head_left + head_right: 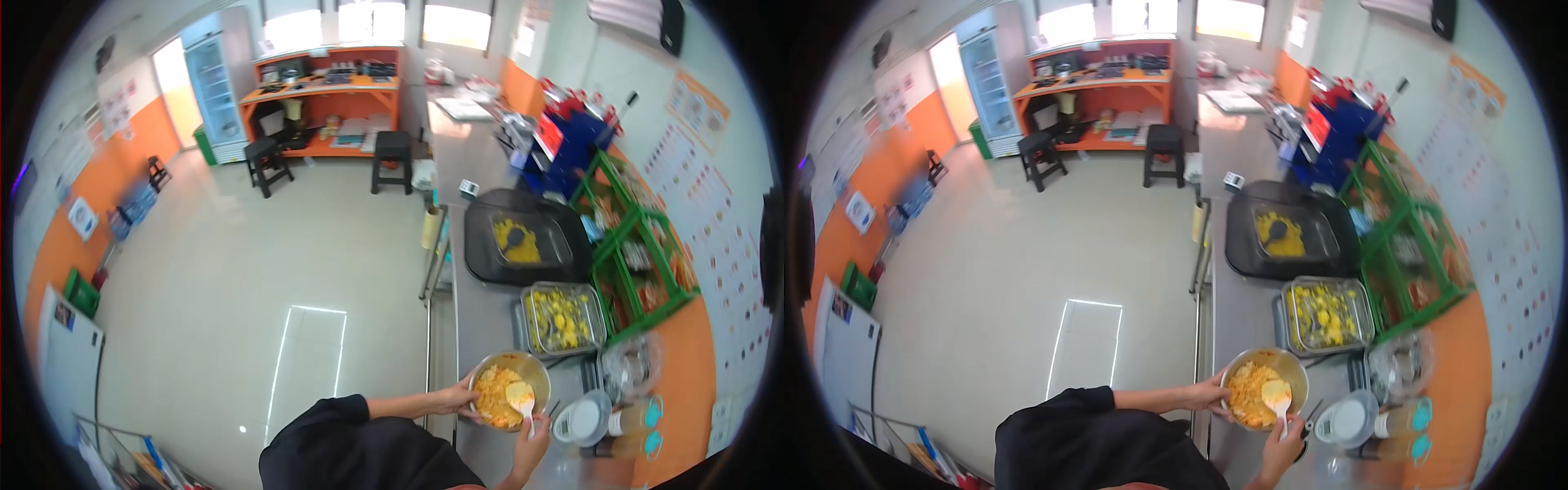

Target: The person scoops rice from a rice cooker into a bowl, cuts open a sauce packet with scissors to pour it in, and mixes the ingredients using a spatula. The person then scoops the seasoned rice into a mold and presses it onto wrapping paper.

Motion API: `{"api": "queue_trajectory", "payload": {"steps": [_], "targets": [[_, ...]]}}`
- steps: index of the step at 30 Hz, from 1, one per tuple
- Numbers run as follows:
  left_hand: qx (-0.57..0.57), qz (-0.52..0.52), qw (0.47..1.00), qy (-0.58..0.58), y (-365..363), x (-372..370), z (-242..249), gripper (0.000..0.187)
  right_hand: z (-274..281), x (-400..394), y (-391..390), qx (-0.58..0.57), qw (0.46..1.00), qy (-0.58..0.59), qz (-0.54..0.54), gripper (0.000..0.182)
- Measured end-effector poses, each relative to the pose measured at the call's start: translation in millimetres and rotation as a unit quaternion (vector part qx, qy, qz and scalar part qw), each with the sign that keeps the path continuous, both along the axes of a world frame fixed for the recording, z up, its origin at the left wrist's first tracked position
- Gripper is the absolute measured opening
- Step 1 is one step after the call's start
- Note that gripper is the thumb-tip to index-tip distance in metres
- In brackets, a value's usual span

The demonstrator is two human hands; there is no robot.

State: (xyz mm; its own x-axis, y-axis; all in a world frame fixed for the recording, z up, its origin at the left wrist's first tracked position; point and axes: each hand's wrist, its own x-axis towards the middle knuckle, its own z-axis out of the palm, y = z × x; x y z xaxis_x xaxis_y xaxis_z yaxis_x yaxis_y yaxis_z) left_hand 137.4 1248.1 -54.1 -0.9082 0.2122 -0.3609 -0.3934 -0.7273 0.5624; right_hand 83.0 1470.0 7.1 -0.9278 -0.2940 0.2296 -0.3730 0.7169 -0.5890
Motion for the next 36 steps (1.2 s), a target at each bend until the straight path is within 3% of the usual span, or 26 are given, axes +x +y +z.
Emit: {"api": "queue_trajectory", "payload": {"steps": [5,7,11,13,15,17,18,21,23,25,31,36], "targets": [[-0.003,0.098,0.995,-0.016,-46,91,30,0.081,56,58,-67,-0.043,0.988,-0.141,0.050,0.018],[-0.016,0.148,0.989,-0.014,-71,145,45,0.079,62,83,-107,-0.039,0.978,-0.032,0.203,0.018],[-0.061,0.285,0.956,-0.039,-130,279,52,0.079,93,165,-208,0.014,0.932,0.037,0.361,0.023],[-0.088,0.324,0.941,-0.046,-155,358,55,0.079,100,220,-263,0.071,0.873,0.105,0.471,0.027],[-0.149,0.396,0.903,-0.072,-172,429,59,0.072,103,281,-315,0.077,0.840,0.087,0.529,0.032],[-0.196,0.493,0.846,-0.059,-188,494,57,0.070,101,343,-365,0.086,0.805,0.150,0.567,0.030],[-0.211,0.536,0.815,-0.064,-196,525,64,0.071,98,371,-391,0.085,0.782,0.169,0.594,0.030],[-0.147,0.573,0.802,-0.081,-223,621,83,0.080,108,459,-455,0.096,0.704,0.178,0.681,0.033],[-0.162,0.614,0.768,-0.088,-237,672,83,0.081,106,512,-490,0.088,0.646,0.187,0.735,0.035],[-0.171,0.650,0.735,-0.091,-254,727,79,0.083,97,569,-528,0.071,0.540,0.264,0.796,0.039],[-0.131,0.755,0.635,-0.096,-317,898,62,0.080,69,741,-630,0.092,0.330,0.380,0.859,0.042],[-0.106,0.834,0.532,-0.102,-372,1043,52,0.082,78,888,-745,0.016,0.238,0.366,0.900,0.045]]}}
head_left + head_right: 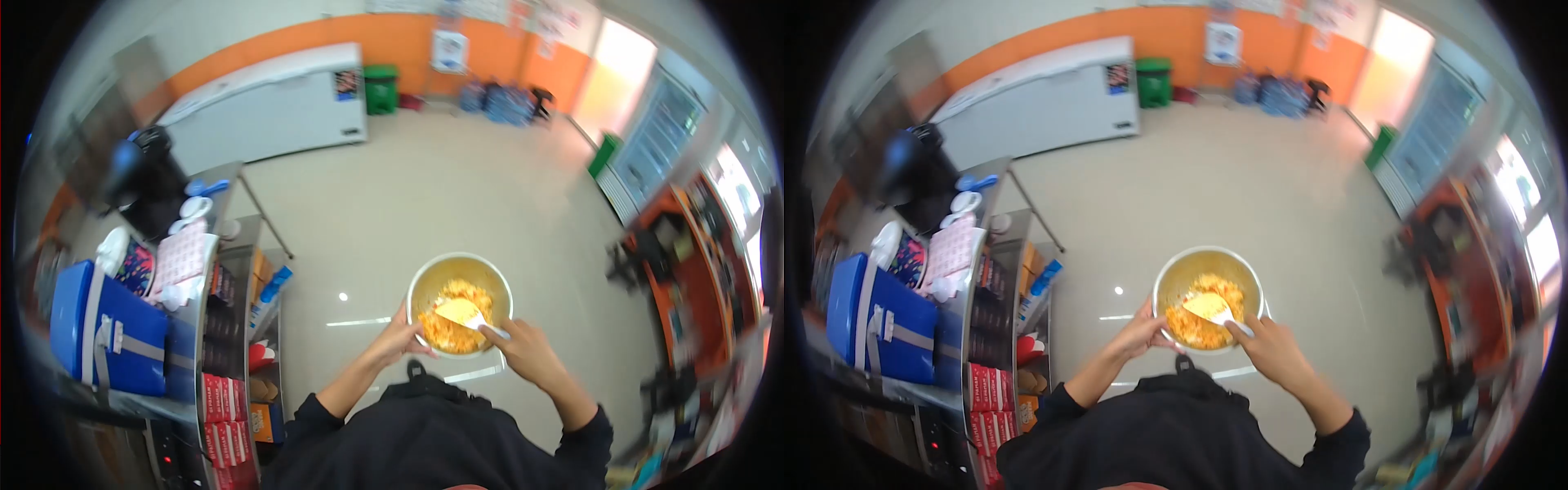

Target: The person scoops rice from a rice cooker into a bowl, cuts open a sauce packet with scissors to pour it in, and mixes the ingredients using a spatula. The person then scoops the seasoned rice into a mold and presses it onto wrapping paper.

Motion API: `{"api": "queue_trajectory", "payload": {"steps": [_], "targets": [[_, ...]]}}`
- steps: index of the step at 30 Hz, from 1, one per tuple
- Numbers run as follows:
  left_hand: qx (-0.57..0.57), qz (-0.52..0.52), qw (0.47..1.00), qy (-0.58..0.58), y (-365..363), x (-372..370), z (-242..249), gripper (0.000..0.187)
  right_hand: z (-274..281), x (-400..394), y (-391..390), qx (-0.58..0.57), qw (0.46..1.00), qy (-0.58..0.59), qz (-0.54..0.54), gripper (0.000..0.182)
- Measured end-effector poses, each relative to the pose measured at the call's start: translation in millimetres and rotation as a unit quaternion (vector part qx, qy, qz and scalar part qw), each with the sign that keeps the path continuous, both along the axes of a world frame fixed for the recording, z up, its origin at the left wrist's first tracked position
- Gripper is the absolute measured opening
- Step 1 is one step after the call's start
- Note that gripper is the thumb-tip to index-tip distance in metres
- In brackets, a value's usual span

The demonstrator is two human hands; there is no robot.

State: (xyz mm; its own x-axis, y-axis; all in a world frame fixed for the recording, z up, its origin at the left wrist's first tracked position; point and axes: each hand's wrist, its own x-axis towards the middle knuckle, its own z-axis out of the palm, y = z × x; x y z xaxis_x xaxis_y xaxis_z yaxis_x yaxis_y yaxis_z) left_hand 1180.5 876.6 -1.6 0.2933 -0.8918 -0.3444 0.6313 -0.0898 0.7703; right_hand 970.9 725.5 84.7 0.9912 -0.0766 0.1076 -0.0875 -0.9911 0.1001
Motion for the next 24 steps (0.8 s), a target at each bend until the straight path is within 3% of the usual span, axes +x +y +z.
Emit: {"api": "queue_trajectory", "payload": {"steps": [6,9,12,16,18,19,21,22,24], "targets": [[0.012,0.152,0.986,-0.063,-25,150,16,0.085,0,252,-69,0.017,0.994,-0.039,0.100,0.042],[0.022,0.296,0.955,-0.004,-24,230,15,0.086,-28,354,-78,-0.004,0.988,0.067,0.138,0.044],[0.007,0.342,0.940,0.013,-21,315,-4,0.085,-28,467,-105,0.062,0.975,0.005,0.215,0.046],[0.020,0.426,0.905,0.001,-40,432,-11,0.087,-9,614,-105,0.062,0.969,0.047,0.235,0.046],[-0.020,0.446,0.895,0.007,-43,482,3,0.086,-1,684,-108,0.078,0.946,-0.093,0.300,0.045],[-0.003,0.474,0.880,-0.009,-44,505,3,0.087,4,716,-113,0.149,0.935,-0.120,0.300,0.046],[0.005,0.525,0.851,0.003,-35,531,4,0.088,-7,770,-126,0.327,0.887,-0.200,0.257,0.032],[0.009,0.543,0.840,0.016,-33,542,3,0.089,-11,799,-130,0.333,0.880,-0.189,0.281,0.032],[0.013,0.588,0.808,0.007,-26,568,-1,0.090,-24,871,-135,0.432,0.836,-0.232,0.245,0.010]]}}
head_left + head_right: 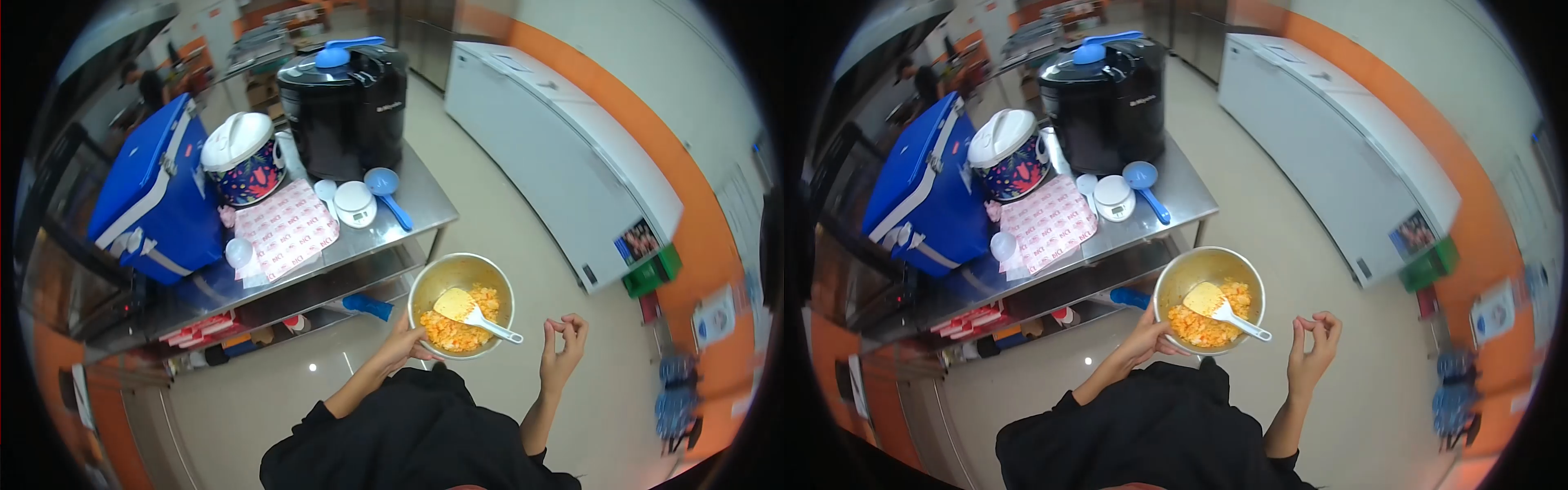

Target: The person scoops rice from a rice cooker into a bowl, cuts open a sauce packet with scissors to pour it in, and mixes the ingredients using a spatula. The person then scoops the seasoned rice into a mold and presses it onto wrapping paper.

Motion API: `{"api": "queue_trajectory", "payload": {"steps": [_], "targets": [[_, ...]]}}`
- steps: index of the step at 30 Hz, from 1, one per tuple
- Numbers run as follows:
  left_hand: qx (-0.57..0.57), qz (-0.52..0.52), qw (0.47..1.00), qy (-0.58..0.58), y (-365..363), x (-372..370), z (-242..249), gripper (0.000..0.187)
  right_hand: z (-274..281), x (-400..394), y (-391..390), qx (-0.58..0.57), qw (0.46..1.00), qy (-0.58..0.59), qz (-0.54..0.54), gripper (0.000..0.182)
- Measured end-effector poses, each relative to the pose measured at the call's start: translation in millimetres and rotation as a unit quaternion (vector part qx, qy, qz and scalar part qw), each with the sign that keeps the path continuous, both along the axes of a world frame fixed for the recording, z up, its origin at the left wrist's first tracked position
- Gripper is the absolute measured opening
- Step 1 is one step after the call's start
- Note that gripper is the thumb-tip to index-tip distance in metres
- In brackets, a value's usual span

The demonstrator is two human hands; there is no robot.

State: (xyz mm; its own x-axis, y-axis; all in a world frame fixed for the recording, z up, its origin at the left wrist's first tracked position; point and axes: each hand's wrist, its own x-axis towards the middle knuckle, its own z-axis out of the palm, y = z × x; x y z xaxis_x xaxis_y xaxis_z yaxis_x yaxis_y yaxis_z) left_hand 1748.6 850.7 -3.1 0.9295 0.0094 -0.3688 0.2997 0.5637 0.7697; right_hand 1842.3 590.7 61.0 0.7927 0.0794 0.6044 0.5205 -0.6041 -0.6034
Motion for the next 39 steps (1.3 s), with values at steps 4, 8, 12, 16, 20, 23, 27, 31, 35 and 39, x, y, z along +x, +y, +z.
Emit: {"api": "queue_trajectory", "payload": {"steps": [4,8,12,16,20,23,27,31,35,39], "targets": [[-0.012,0.163,0.987,0.005,6,13,-28,0.085,-84,152,38,-0.040,0.988,0.104,0.104,0.017],[-0.022,0.347,0.937,0.014,14,17,-37,0.088,-160,239,173,-0.048,0.933,0.186,0.303,0.027],[-0.001,0.436,0.900,0.023,32,28,-33,0.087,-192,247,307,-0.135,0.919,0.080,0.363,0.034],[-0.024,0.442,0.897,0.021,67,54,-45,0.088,-182,256,352,-0.267,0.893,0.153,0.329,0.033],[-0.052,0.425,0.903,0.031,98,104,-51,0.082,-157,309,314,-0.277,0.872,0.253,0.316,0.026],[-0.035,0.372,0.927,0.041,117,139,-62,0.090,-175,339,309,-0.219,0.867,0.218,0.391,0.026],[-0.025,0.361,0.931,0.036,131,170,-59,0.088,-179,350,310,-0.263,0.850,0.131,0.436,0.044],[-0.023,0.360,0.931,0.054,154,172,-69,0.085,-181,359,306,-0.353,0.807,0.059,0.470,0.058],[-0.023,0.331,0.939,0.089,158,164,-55,0.065,-158,370,299,-0.290,0.792,0.123,0.523,0.060],[0.126,0.364,0.912,0.143,161,106,-66,0.039,-148,395,274,-0.153,0.864,0.243,0.415,0.030]]}}
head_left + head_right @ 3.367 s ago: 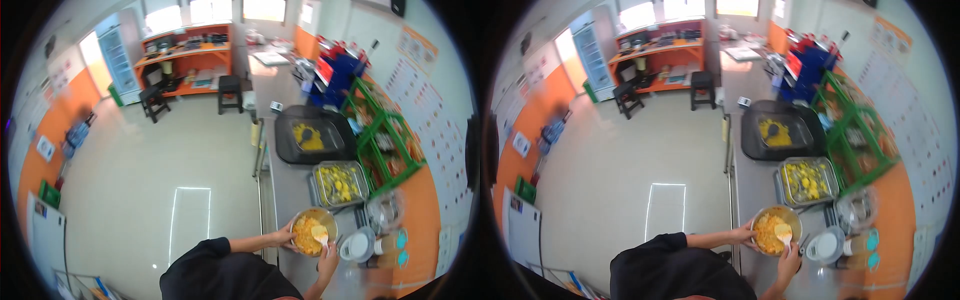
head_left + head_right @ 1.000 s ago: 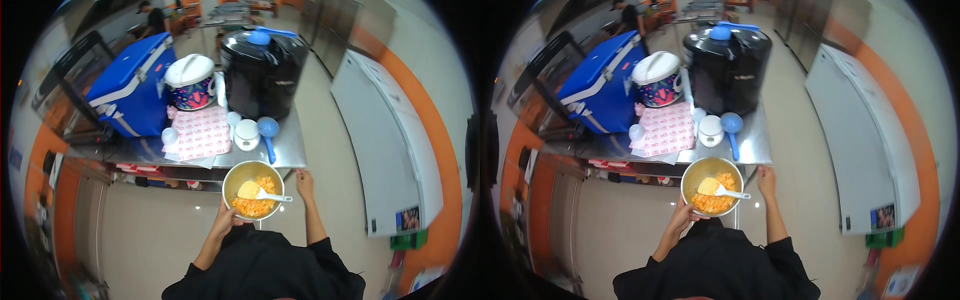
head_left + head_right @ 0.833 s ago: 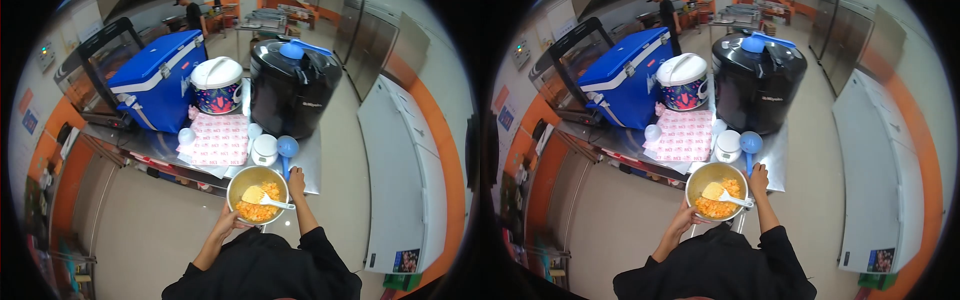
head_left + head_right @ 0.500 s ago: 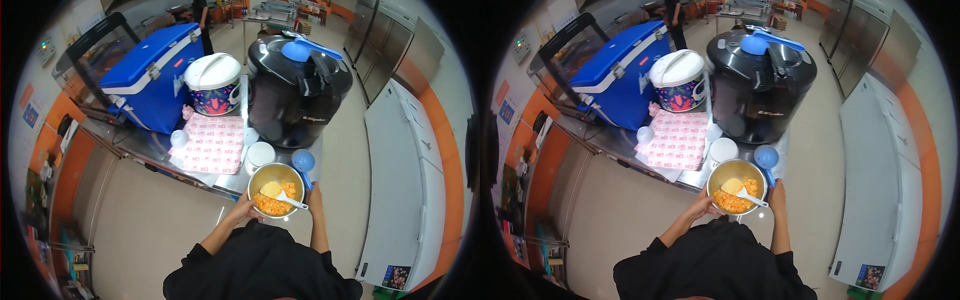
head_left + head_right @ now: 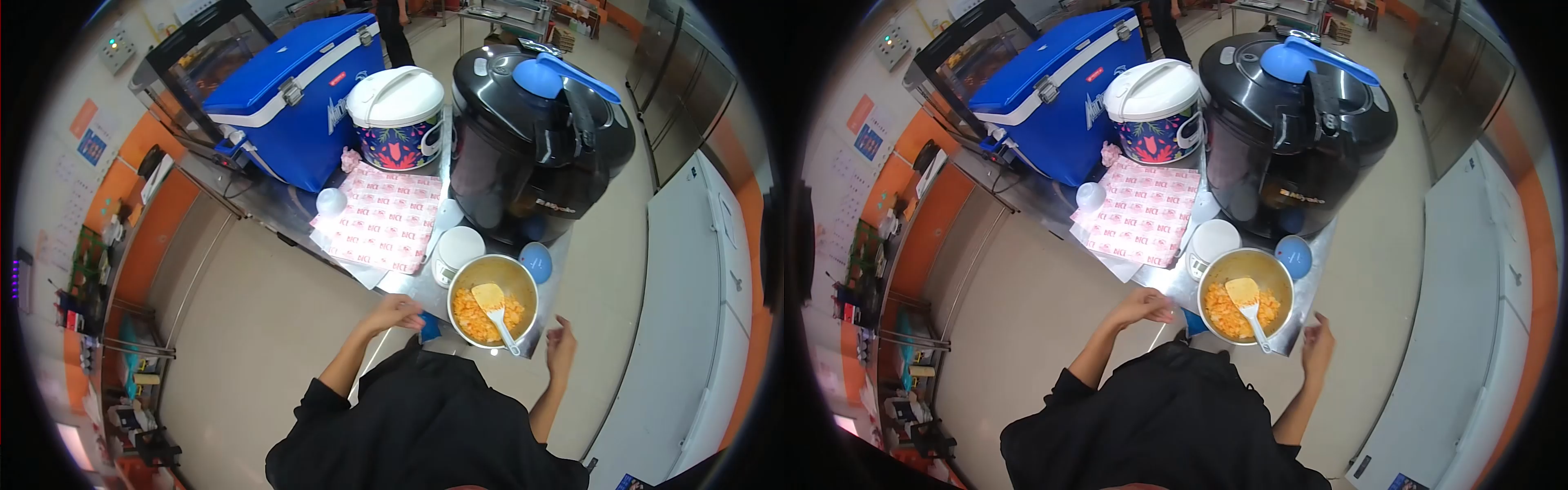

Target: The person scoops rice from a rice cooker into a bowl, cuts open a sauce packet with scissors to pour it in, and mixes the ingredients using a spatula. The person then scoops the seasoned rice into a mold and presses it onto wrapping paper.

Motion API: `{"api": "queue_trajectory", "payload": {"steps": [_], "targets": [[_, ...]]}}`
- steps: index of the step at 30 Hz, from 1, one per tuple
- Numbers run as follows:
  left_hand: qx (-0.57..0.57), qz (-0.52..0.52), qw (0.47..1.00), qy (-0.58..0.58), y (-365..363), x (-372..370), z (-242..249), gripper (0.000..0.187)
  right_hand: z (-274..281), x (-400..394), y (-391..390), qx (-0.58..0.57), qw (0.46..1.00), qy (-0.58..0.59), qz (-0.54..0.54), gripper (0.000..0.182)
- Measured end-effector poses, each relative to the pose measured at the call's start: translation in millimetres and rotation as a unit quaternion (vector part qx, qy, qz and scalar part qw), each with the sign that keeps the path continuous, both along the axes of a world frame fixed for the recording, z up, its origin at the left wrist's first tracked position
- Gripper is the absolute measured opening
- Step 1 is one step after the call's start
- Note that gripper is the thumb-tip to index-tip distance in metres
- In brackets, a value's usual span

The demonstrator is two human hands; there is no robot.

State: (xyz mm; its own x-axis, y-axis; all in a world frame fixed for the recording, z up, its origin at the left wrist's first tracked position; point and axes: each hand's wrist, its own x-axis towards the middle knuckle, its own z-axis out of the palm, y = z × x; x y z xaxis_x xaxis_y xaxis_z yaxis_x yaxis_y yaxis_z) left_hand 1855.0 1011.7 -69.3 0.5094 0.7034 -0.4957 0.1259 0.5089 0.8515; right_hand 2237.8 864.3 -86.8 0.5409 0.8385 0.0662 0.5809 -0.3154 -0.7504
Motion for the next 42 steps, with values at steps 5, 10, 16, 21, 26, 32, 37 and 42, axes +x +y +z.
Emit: {"api": "queue_trajectory", "payload": {"steps": [5,10,16,21,26,32,37,42], "targets": [[0.115,0.220,0.914,0.322,29,-103,2,0.036,86,-37,0,-0.033,0.993,-0.059,-0.100,0.028],[0.325,0.294,0.826,0.353,86,-172,-18,0.022,124,-189,68,0.065,0.965,0.178,0.182,0.014],[0.630,-0.067,0.745,0.208,160,-177,-3,0.033,-61,-328,154,0.007,0.962,0.263,0.079,0.036],[0.656,-0.236,0.699,0.156,183,-176,-23,0.035,-25,-380,188,-0.013,0.974,0.222,-0.054,0.053],[0.704,-0.230,0.659,0.128,192,-178,-33,0.031,-18,-408,197,-0.023,0.978,0.158,-0.134,0.060],[0.658,-0.077,0.745,0.074,229,-170,-23,0.030,-19,-407,199,-0.035,0.978,0.141,-0.147,0.060],[0.679,-0.003,0.731,0.075,267,-163,-17,0.032,30,-376,221,0.132,0.893,0.427,-0.054,0.048],[0.680,0.000,0.729,0.077,275,-159,-16,0.031,152,-341,234,0.154,0.884,0.426,0.121,0.026]]}}
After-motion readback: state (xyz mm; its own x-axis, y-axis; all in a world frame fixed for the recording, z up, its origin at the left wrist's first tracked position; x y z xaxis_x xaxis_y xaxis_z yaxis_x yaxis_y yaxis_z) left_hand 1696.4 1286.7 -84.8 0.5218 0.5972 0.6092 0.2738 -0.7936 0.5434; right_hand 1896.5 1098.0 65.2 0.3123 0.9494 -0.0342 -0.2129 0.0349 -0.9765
